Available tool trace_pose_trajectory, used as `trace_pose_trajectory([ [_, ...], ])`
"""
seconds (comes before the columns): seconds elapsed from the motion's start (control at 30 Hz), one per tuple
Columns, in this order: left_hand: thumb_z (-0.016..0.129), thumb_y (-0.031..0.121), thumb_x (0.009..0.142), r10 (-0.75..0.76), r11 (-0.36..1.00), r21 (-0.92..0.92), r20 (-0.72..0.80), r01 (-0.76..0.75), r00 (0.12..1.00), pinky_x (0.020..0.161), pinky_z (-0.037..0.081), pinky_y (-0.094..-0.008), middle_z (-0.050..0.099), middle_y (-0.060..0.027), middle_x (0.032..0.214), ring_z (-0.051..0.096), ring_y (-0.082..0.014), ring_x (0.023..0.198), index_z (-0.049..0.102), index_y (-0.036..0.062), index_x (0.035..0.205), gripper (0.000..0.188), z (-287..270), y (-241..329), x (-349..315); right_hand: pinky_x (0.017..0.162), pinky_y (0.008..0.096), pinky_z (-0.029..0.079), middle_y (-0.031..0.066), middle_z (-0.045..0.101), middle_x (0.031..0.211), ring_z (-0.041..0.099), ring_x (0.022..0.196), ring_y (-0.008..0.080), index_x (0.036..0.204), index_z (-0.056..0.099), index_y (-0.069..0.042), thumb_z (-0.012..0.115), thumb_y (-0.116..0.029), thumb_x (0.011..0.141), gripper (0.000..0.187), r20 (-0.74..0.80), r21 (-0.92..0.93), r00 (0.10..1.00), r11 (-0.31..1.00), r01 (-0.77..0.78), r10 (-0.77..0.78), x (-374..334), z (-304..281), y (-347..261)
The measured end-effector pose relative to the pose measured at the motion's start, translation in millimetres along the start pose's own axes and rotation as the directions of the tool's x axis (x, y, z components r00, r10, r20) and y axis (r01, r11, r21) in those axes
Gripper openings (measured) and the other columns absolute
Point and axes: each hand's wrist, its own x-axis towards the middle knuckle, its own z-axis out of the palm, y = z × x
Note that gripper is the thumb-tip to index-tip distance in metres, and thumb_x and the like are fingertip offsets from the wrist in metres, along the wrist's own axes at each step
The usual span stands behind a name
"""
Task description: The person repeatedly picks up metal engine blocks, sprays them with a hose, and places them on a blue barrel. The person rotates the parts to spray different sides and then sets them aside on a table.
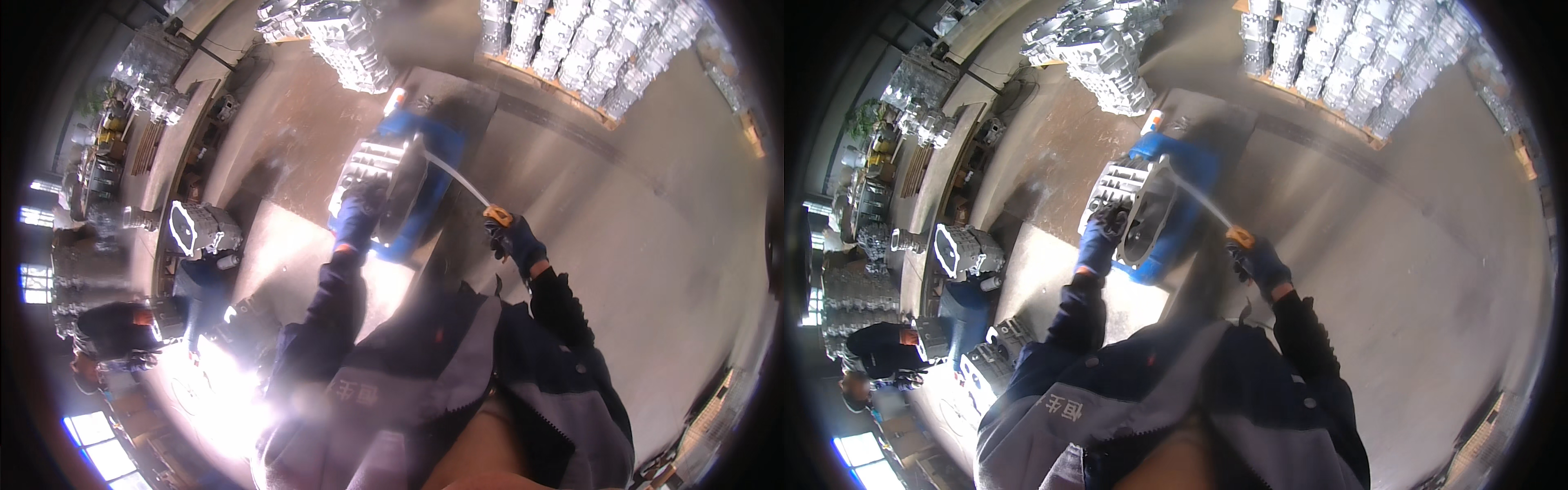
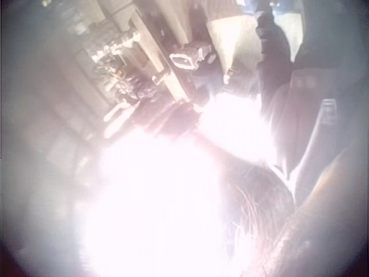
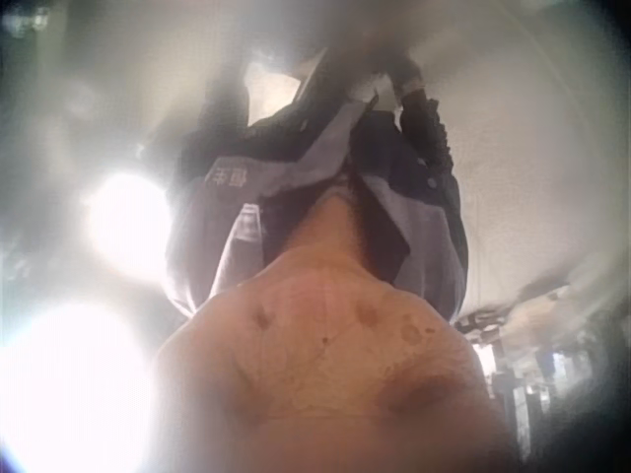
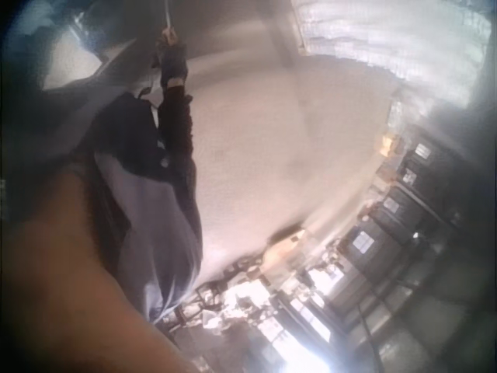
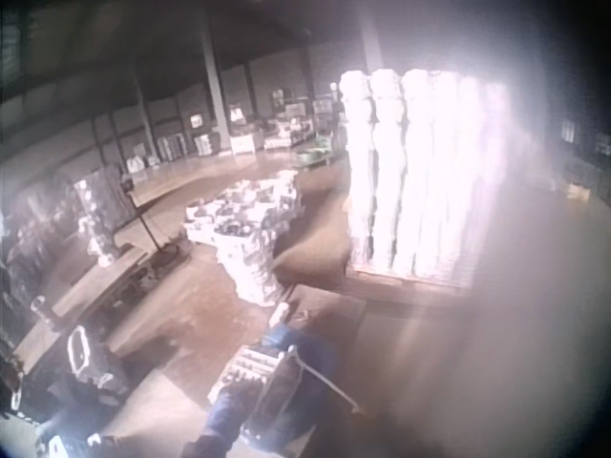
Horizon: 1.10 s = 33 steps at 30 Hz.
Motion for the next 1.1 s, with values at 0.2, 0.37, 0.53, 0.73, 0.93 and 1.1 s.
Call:
trace_pose_trajectory([
  [0.2, 0.072, 0.029, 0.083, -0.268, 0.962, -0.145, -0.365, 0.229, 0.892, 0.079, 0.054, -0.0347, 0.073, -0.0155, 0.094, 0.071, -0.0269, 0.085, 0.063, 0.0002, 0.117, 0.046, -38, -114, 45, 0.047, 0.0277, 0.045, 0.0037, 0.062, 0.066, 0.059, 0.054, 0.0126, 0.097, 0.066, -0.005, 0.066, -0.031, 0.091, 0.027, 0.313, -0.319, 0.906, 0.930, -0.182, 0.285, -31, -13, -21],
  [0.37, 0.055, 0.032, 0.093, 0.057, 0.922, 0.379, 0.064, -0.077, 0.996, 0.098, 0.046, -0.0391, 0.066, -0.0095, 0.122, 0.060, -0.0301, 0.113, 0.065, 0.0165, 0.121, 0.034, -36, -160, 60, 0.045, 0.0240, 0.046, 0.0064, 0.063, 0.071, 0.059, 0.053, 0.0132, 0.109, 0.064, -0.002, 0.067, -0.017, 0.088, 0.026, 0.082, 0.178, 0.979, 0.964, -0.199, 0.187, -17, -22, -40],
  [0.53, 0.046, 0.038, 0.099, 0.027, 0.959, -0.282, 0.242, 0.043, 0.970, 0.094, 0.047, -0.0376, 0.066, -0.0171, 0.118, 0.062, -0.0309, 0.107, 0.061, 0.0014, 0.123, 0.047, -22, -160, 54, 0.045, 0.0247, 0.046, 0.0051, 0.063, 0.074, 0.060, 0.054, 0.0125, 0.112, 0.064, -0.003, 0.064, -0.020, 0.090, 0.027, 0.347, -0.072, 0.879, 0.944, -0.323, 0.327, 7, -23, -41],
  [0.73, 0.034, 0.041, 0.104, -0.025, 0.968, -0.246, 0.129, 0.056, 0.991, 0.094, 0.046, -0.0378, 0.067, -0.0172, 0.114, 0.062, -0.0296, 0.106, 0.059, -0.0002, 0.125, 0.053, 7, -138, 13, 0.049, 0.0277, 0.049, 0.0056, 0.064, 0.076, 0.065, 0.060, 0.0152, 0.114, 0.066, -0.005, 0.066, -0.020, 0.089, 0.029, 0.567, -0.426, 0.814, 0.890, 0.162, 0.123, 40, -57, -25],
  [0.93, 0.054, 0.010, 0.088, 0.172, 0.985, 0.015, -0.137, -0.172, 0.975, 0.075, 0.051, -0.0409, 0.066, -0.0199, 0.100, 0.062, -0.0389, 0.087, 0.062, 0.0010, 0.110, 0.025, 35, -40, -32, 0.048, 0.0295, 0.051, 0.0105, 0.068, 0.082, 0.066, 0.061, 0.0166, 0.109, 0.066, -0.001, 0.057, 0.002, 0.083, 0.028, 0.492, -0.511, 0.780, 0.854, -0.100, 0.386, 40, -126, -65],
  [1.1, 0.062, 0.033, 0.093, -0.600, 0.455, -0.822, 0.003, 0.344, 0.800, 0.073, 0.048, -0.0281, 0.065, -0.0023, 0.095, 0.059, -0.0125, 0.082, 0.063, 0.0000, 0.113, 0.039, 21, 32, -32, 0.045, 0.0273, 0.049, 0.0117, 0.067, 0.087, 0.063, 0.058, 0.0149, 0.116, 0.059, 0.001, 0.053, 0.004, 0.087, 0.030, 0.344, -0.242, 0.880, 0.937, -0.253, 0.327, 67, -147, -105],
])
